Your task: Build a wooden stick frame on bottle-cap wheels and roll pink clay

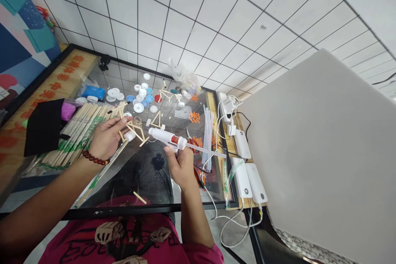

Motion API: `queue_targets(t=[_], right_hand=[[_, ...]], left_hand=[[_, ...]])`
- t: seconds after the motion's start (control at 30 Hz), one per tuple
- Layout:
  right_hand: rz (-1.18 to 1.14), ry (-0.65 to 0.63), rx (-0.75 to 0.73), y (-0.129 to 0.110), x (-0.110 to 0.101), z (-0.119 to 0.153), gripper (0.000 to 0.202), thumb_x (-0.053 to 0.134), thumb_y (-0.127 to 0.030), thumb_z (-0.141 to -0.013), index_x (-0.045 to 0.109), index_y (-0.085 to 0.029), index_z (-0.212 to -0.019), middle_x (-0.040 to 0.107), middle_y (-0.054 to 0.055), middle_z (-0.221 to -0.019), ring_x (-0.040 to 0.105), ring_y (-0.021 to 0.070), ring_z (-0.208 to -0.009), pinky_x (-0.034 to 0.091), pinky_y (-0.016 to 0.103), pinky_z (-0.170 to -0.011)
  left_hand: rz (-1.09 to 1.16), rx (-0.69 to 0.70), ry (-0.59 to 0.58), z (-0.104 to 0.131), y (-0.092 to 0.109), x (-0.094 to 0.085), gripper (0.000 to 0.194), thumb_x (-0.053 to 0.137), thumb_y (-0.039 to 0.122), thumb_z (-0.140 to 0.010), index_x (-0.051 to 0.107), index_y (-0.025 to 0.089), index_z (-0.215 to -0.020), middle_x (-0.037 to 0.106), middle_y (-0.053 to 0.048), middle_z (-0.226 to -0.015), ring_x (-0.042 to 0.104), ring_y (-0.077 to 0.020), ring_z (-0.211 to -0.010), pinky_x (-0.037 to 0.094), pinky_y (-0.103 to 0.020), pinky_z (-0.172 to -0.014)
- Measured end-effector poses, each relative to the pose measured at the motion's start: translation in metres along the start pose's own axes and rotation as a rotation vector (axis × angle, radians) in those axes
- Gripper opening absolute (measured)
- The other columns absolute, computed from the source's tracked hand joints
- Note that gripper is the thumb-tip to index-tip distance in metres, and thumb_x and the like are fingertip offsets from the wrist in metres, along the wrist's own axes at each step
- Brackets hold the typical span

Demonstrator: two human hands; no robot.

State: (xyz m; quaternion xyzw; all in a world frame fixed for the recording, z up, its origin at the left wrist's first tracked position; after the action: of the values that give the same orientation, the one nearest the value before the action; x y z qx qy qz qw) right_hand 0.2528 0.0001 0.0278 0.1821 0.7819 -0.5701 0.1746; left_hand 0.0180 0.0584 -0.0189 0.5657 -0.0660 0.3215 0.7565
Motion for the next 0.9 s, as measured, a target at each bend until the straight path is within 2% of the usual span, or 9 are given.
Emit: queue_targets(t=[0.17, 0.27, 0.4, 0.53, 0.67, 0.77, 0.9], right_hand=[[-0.013, -0.033, -0.009, -0.002, 0.001, 0.004, 0.024, 0.06, -0.037, -0.099, 0.073, -0.02, -0.11, 0.08, 0.007, -0.1, 0.075, 0.0257, -0.09, 0.058, 0.04, -0.087], [-0.011, -0.006, -0.021, -0.004, 0.002, 0.002, 0.025, 0.061, -0.038, -0.099, 0.073, -0.021, -0.111, 0.08, 0.007, -0.098, 0.074, 0.0244, -0.086, 0.058, 0.038, -0.084], [-0.012, 0.024, 0.021, 0.0, -0.001, -0.001, 0.028, 0.06, -0.042, -0.1, 0.074, -0.021, -0.113, 0.08, 0.007, -0.101, 0.074, 0.0261, -0.093, 0.057, 0.04, -0.088], [-0.143, -0.038, 0.108, 0.011, -0.006, 0.003, 0.03, 0.065, -0.049, -0.096, 0.076, -0.021, -0.101, 0.08, 0.006, -0.094, 0.074, 0.025, -0.089, 0.059, 0.04, -0.086], [-0.336, -0.115, 0.21, 0.023, -0.011, 0.005, 0.032, 0.073, -0.054, -0.089, 0.077, -0.022, -0.093, 0.081, 0.006, -0.091, 0.075, 0.0258, -0.088, 0.06, 0.041, -0.085], [-0.411, -0.059, 0.282, 0.031, -0.019, -0.002, 0.031, 0.079, -0.05, -0.083, 0.077, -0.023, -0.097, 0.082, 0.006, -0.095, 0.076, 0.0264, -0.091, 0.06, 0.043, -0.089], [-0.362, 0.098, 0.332, 0.053, -0.035, -0.026, 0.033, 0.082, -0.045, -0.076, 0.076, -0.022, -0.1, 0.081, 0.006, -0.097, 0.074, 0.0246, -0.092, 0.058, 0.039, -0.087]], left_hand=[[-0.002, 0.003, 0.01, 0.0, -0.001, 0.0, 0.047, 0.102, 0.042, -0.045, 0.079, 0.017, -0.077, 0.079, -0.007, -0.094, 0.072, -0.0174, -0.088, 0.06, -0.029, -0.079], [-0.005, 0.002, 0.01, 0.0, -0.002, 0.001, 0.049, 0.103, 0.043, -0.044, 0.079, 0.016, -0.078, 0.079, -0.007, -0.094, 0.072, -0.0172, -0.089, 0.059, -0.028, -0.078], [-0.012, 0.007, -0.002, 0.0, -0.001, 0.0, 0.046, 0.102, 0.042, -0.048, 0.079, 0.016, -0.078, 0.079, -0.008, -0.093, 0.072, -0.0187, -0.091, 0.06, -0.03, -0.079], [-0.015, 0.036, 0.007, -0.002, -0.001, -0.001, 0.041, 0.101, 0.042, -0.051, 0.079, 0.017, -0.077, 0.079, -0.008, -0.094, 0.072, -0.0181, -0.092, 0.06, -0.029, -0.08], [-0.034, 0.073, 0.022, -0.003, -0.002, -0.002, 0.038, 0.099, 0.04, -0.056, 0.081, 0.019, -0.081, 0.078, -0.006, -0.09, 0.07, -0.0157, -0.081, 0.058, -0.027, -0.072], [-0.087, 0.137, 0.046, -0.005, -0.006, -0.005, 0.036, 0.097, 0.038, -0.059, 0.083, 0.02, -0.087, 0.079, -0.005, -0.092, 0.071, -0.0167, -0.08, 0.058, -0.029, -0.073], [-0.169, 0.244, 0.033, -0.008, -0.013, -0.011, 0.028, 0.093, 0.036, -0.066, 0.083, 0.022, -0.087, 0.081, -0.005, -0.099, 0.074, -0.0216, -0.099, 0.057, -0.033, -0.093]])
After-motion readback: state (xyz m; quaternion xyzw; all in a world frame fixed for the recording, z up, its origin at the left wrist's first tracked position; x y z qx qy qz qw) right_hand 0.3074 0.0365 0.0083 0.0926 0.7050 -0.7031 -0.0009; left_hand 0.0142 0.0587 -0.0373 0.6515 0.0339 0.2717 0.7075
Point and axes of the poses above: each hand's wrist, its own z-axis away from the middle knuckle, its own x-axis out of the palm, y = z × x, the point moved 2 cm from there along -z, towards the middle knuckle
